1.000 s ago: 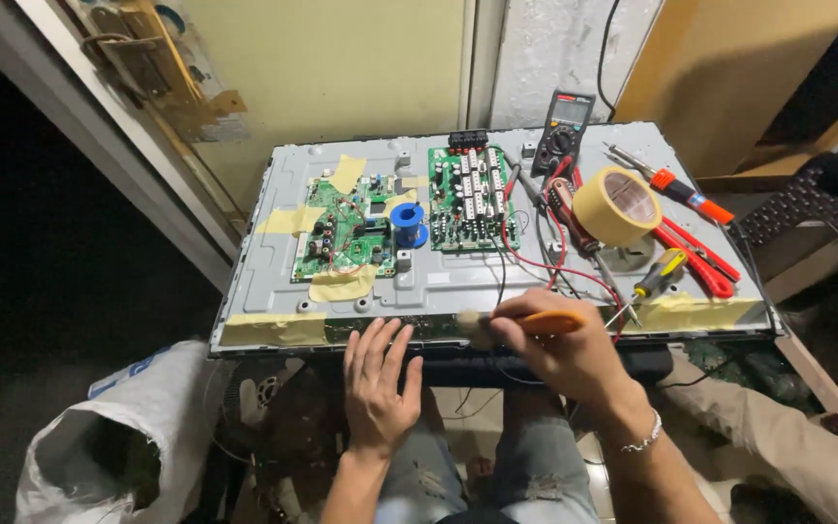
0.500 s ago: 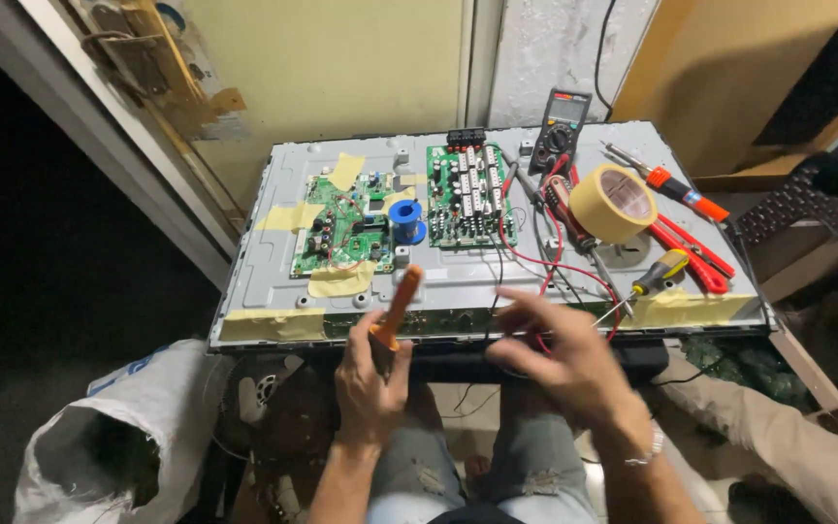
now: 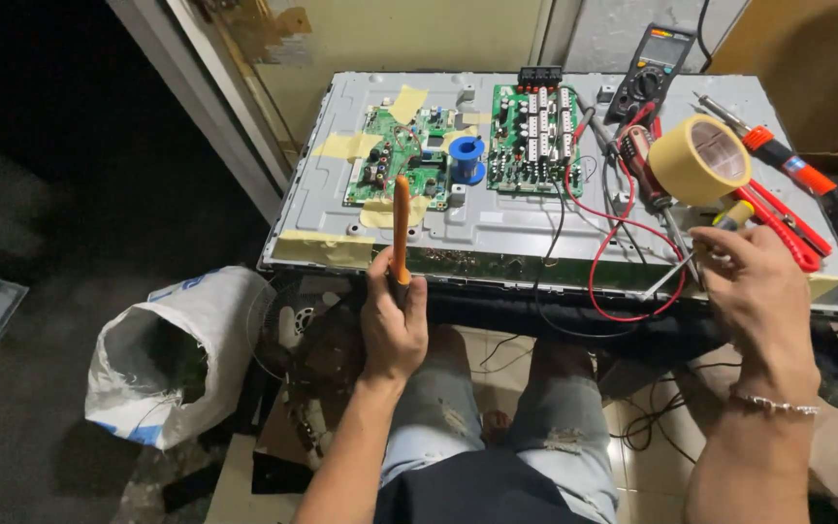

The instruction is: Testing and repairing a television circuit board using a soldering iron and multimeter probes.

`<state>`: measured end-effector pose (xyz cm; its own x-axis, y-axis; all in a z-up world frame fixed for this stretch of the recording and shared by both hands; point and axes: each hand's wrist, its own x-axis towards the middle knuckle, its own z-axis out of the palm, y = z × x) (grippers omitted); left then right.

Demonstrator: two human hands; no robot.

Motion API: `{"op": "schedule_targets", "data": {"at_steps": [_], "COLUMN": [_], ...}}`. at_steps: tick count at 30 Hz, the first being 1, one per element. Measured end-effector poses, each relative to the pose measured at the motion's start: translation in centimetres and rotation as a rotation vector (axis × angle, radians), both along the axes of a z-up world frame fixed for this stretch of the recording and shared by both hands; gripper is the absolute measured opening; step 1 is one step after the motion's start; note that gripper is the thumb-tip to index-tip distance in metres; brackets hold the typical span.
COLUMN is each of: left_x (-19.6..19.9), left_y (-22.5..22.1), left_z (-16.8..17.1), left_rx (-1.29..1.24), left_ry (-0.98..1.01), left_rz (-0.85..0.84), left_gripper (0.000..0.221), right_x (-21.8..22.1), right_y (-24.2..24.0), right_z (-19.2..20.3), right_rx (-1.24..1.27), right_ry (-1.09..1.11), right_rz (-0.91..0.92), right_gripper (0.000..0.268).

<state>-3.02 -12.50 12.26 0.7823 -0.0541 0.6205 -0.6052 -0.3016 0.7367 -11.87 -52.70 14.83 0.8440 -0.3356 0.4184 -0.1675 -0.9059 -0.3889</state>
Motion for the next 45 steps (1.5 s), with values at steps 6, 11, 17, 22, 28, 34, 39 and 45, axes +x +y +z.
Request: {"op": "schedule_targets", "data": {"at_steps": [6, 11, 17, 22, 28, 34, 39, 45], "left_x": [-1.3, -2.8, -3.1, -3.5, -3.2, -2.9, -2.7, -2.7], "left_y": [2.2, 3.7, 5.8, 6.3, 6.8, 6.7, 5.6, 4.4], "left_z": [1.2, 1.4, -0.7, -1.1, -2.2, -3.5, -4.2, -4.3], "left_rx": [0.025, 0.048, 0.031, -0.002, -0.031, -0.036, 0.030, 0.103], "left_ry": [0.097, 0.095, 0.044, 0.104, 0.202, 0.230, 0.395, 0.406], "left_rz": [0.099, 0.098, 0.177, 0.158, 0.103, 0.203, 0.216, 0.127], "left_gripper": [0.051, 0.055, 0.050, 0.046, 0.054, 0.049, 0.052, 0.047], "right_x": [4.0, 4.2, 2.7, 3.6, 4.2, 6.4, 11.1, 16.4], "right_y": [-1.7, -1.9, -2.2, -2.6, -1.9, 1.6, 4.1, 5.5], "right_z": [-0.9, -0.8, 0.6, -0.2, 2.0, 3.5, 2.8, 3.5], "right_rx": [-0.277, -0.232, -0.128, -0.203, -0.359, -0.311, -0.437, -0.380], "right_ry": [-0.180, -0.132, -0.010, -0.038, -0.349, -0.381, -0.279, -0.098], "right_rz": [0.148, 0.199, 0.241, 0.241, 0.364, 0.148, 0.022, -0.012], "right_gripper": [0.008, 0.019, 0.054, 0.032, 0.018, 0.031, 0.016, 0.021]}}
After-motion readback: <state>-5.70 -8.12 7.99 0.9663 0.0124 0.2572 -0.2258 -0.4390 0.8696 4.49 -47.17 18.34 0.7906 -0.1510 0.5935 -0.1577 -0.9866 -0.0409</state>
